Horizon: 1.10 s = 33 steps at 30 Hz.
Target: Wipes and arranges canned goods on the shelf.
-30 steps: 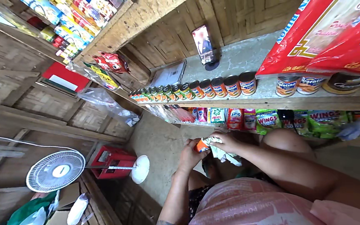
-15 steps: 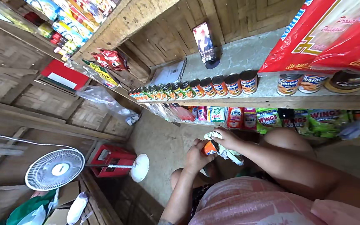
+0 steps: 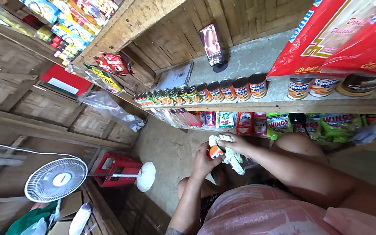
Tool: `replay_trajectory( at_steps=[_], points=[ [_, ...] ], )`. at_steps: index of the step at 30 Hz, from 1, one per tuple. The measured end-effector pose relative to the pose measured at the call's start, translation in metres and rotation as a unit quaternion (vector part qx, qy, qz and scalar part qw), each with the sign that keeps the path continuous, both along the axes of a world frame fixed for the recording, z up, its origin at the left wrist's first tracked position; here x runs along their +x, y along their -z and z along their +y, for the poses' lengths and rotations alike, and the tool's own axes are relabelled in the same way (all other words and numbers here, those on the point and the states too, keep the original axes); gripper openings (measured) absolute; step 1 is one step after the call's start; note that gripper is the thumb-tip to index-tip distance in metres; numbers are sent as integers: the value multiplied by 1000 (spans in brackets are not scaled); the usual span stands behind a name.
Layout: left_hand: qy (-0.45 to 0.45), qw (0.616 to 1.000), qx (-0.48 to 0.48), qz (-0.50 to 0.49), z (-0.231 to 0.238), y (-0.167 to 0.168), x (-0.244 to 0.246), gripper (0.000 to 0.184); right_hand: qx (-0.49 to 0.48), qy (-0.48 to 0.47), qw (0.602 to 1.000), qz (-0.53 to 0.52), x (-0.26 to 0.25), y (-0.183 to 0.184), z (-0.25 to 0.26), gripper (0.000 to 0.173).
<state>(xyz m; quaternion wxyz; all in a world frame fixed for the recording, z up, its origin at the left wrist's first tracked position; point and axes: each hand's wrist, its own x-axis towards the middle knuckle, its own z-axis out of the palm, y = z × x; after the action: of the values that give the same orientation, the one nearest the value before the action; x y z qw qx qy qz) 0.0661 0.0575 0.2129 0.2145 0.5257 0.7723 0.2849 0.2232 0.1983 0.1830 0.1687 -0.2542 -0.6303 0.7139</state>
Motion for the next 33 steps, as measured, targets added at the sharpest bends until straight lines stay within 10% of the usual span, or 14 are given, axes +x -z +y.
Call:
replay_trajectory(
  at_steps=[12, 26, 33],
  points=[
    [25, 984, 28, -172, -8, -5, -7, 82, 34, -76, 996, -43, -1, -2, 1, 45],
    [55, 948, 111, 292, -3, -8, -4, 60, -101, -78, 981, -148, 4, -7, -4, 37],
    [27, 949, 28, 312, -2, -16, -18, 61, -92, -111, 980, -138, 6, -7, -3, 56]
  ],
)
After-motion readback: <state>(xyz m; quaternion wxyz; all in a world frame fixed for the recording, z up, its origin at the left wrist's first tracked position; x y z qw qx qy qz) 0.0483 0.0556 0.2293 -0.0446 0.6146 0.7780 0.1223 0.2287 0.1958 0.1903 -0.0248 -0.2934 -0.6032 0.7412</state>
